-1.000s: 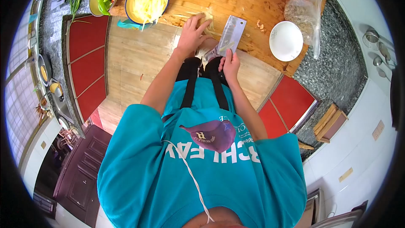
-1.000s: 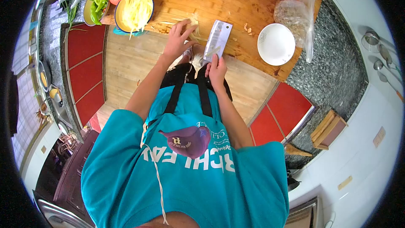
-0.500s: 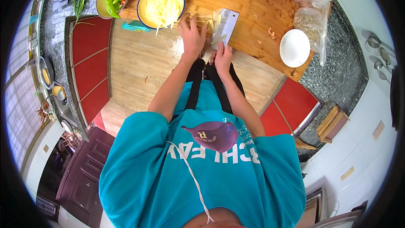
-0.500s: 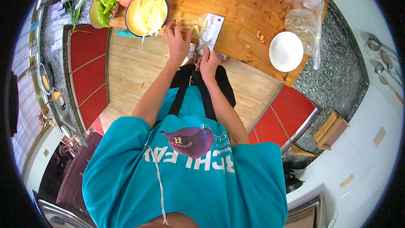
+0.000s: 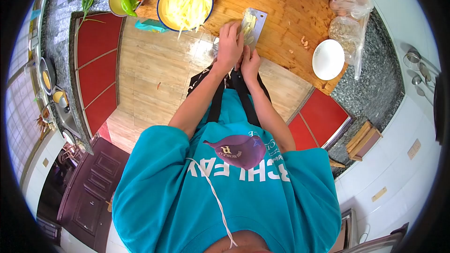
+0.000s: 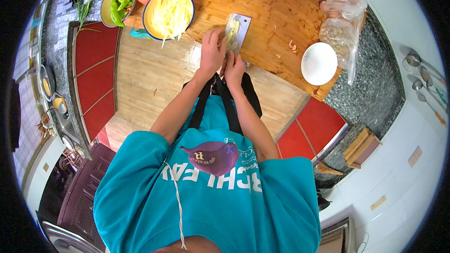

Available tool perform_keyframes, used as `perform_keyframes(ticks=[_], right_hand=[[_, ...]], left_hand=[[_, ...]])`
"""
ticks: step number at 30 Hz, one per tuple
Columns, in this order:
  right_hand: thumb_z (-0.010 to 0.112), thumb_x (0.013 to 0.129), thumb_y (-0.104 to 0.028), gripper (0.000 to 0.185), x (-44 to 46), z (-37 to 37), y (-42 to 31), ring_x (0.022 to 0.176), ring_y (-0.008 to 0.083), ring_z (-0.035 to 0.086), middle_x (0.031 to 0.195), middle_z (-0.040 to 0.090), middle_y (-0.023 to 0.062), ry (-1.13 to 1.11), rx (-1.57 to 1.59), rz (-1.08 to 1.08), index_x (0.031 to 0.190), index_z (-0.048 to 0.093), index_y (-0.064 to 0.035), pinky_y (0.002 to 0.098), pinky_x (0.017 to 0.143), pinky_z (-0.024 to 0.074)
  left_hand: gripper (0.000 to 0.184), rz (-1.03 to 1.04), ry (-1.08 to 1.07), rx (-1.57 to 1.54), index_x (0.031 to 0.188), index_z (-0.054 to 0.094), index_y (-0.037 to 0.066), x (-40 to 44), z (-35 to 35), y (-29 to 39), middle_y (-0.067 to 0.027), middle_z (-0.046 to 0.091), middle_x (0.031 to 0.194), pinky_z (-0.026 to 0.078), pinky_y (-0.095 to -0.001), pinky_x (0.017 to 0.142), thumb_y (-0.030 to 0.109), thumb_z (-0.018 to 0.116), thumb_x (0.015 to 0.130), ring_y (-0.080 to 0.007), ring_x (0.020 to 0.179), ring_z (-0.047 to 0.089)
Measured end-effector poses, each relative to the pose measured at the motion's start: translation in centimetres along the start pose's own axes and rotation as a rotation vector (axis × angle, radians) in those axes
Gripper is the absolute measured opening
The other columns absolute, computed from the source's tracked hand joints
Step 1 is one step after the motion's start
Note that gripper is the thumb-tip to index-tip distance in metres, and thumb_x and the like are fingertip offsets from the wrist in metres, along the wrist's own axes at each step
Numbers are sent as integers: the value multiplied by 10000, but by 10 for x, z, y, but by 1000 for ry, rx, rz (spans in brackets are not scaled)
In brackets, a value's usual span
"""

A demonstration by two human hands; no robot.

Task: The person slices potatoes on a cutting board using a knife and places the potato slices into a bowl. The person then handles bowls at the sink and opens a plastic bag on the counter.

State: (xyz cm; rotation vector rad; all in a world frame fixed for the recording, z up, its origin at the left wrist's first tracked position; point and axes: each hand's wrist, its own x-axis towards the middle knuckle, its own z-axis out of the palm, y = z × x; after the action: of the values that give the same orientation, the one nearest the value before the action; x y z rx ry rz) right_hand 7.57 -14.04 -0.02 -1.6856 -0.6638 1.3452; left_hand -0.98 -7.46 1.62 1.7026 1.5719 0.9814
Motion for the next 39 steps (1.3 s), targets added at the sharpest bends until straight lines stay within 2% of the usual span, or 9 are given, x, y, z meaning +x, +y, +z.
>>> perform_keyframes(ticks=[5,10,13,16,18,21,23,25,39], right_hand=[[467,1062,-229,327,3,2,4,371,141,497,508,515,58,17,1,-19,823,504,-9,301,340,366],[463,1063,-218,308,3,-4,-2,369,125,476,521,517,50,34,-28,-43,855,532,-1,292,348,356],[466,1060,-210,298,0,-8,-26,366,113,454,531,500,27,-42,122,42,850,533,-9,286,348,334],[445,1070,-234,269,-2,-4,-49,387,116,460,566,484,23,-186,2,-29,893,484,-35,278,360,363],[459,1058,-193,258,-8,9,-63,365,104,441,530,473,11,-200,173,21,874,497,-16,274,344,319],[468,1055,-192,237,-10,28,-77,361,103,433,530,471,12,-245,118,-41,900,489,-14,279,342,323],[456,1066,-262,280,-6,42,-88,386,110,457,566,477,17,-281,49,7,883,471,-51,286,351,365],[458,1065,-262,273,-2,57,-92,384,109,462,568,483,19,-298,-73,1,898,484,-48,288,348,367],[467,1060,-248,265,11,129,-110,359,113,449,527,462,23,-226,-129,-71,912,527,-37,290,337,366]], left_hand=[[409,-6,52,3,1248,559,15,9,11,10,-178,542,1218,417,-424,988,46,675,858,-367,1171,483],[436,43,-123,-63,1256,565,20,7,12,12,-169,507,1217,410,-405,1001,51,697,842,-354,1181,462],[449,88,-124,-90,1243,553,3,16,2,20,-159,493,1215,425,-413,986,35,701,821,-354,1148,469],[454,55,-59,-48,1248,571,31,25,-22,33,-165,494,1246,423,-414,993,91,731,827,-348,1184,457],[470,82,10,6,1250,572,35,30,-43,41,-166,490,1257,424,-418,991,120,744,821,-348,1182,458],[522,64,75,10,1268,573,48,43,-73,49,-170,478,1300,428,-428,985,198,767,808,-349,1170,459],[537,143,80,97,1281,577,58,55,-93,44,-168,467,1333,430,-426,979,214,766,804,-347,1158,460],[520,150,101,101,1276,587,67,69,-103,31,-155,485,1326,434,-430,977,206,757,805,-351,1155,463],[176,120,136,19,990,657,45,116,-140,-48,-130,607,1032,477,-422,867,77,699,822,-353,986,571]])
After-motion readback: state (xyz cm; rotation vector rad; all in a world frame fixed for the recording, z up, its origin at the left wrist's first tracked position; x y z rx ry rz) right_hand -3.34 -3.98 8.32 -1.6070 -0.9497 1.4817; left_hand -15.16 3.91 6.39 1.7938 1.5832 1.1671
